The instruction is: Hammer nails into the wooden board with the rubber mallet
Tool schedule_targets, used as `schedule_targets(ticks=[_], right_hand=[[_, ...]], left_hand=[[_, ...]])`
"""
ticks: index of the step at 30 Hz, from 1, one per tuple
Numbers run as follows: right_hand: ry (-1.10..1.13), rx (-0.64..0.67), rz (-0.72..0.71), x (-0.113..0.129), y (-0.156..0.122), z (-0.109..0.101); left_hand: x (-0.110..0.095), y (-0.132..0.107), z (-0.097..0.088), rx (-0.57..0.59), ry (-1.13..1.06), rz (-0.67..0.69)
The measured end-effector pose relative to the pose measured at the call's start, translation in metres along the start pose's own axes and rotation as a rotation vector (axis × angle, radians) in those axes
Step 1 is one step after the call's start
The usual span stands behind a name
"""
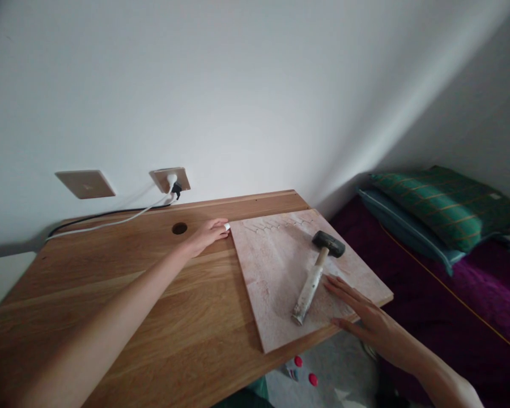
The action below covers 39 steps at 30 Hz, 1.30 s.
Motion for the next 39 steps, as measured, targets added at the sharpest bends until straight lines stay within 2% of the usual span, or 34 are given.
schedule_targets(ticks=[2, 3, 5, 7, 8, 9, 11, 12, 13, 15, 18, 22, 27, 39], right_hand=[[0.006, -0.063, 0.022, 0.013, -0.001, -0.005], [0.03, -0.142, 0.025, 0.026, -0.002, -0.009], [0.126, -0.336, 0.037, 0.061, -0.006, -0.012], [0.274, -0.419, 0.012, 0.109, -0.006, -0.001], [0.342, -0.407, -0.03, 0.138, -0.003, 0.01], [0.4, -0.323, -0.071, 0.168, 0.004, 0.026], [0.496, -0.196, -0.23, 0.228, 0.017, 0.055], [0.541, -0.188, -0.31, 0.253, 0.024, 0.065], [0.559, -0.139, -0.341, 0.272, 0.031, 0.078], [0.546, -0.146, -0.372, 0.296, 0.045, 0.093], [0.581, -0.128, -0.353, 0.307, 0.059, 0.109], [0.621, -0.091, -0.286, 0.304, 0.065, 0.119], [0.636, -0.057, -0.267, 0.303, 0.065, 0.121], [0.61, -0.089, -0.265, 0.305, 0.066, 0.119]], left_hand=[[0.006, -0.018, -0.012, -0.023, -0.11, -0.049], [0.011, -0.03, -0.02, -0.038, -0.263, -0.109], [0.019, -0.054, -0.034, -0.055, -0.448, -0.191], [0.022, -0.075, -0.045, -0.061, -0.556, -0.223], [0.022, -0.084, -0.048, -0.06, -0.596, -0.231], [0.023, -0.091, -0.051, -0.059, -0.639, -0.238], [0.024, -0.1, -0.054, -0.064, -0.73, -0.25], [0.024, -0.102, -0.055, -0.073, -0.777, -0.253], [0.025, -0.103, -0.057, -0.086, -0.822, -0.253], [0.028, -0.103, -0.06, -0.112, -0.903, -0.249], [0.033, -0.1, -0.064, -0.134, -0.981, -0.253], [0.041, -0.098, -0.064, -0.133, -1.004, -0.288], [0.04, -0.098, -0.062, -0.132, -1.013, -0.295], [0.03, -0.098, -0.063, -0.12, -1.005, -0.208]])
Point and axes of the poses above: each hand's wrist, its own y-axis towards the middle knuckle, its own z-axis out of the palm, x = y × z, the point moved 7 cm from there along y, towards the middle knuckle, and after that the axes turned 1 degree about -y, right-handed, at the moved point
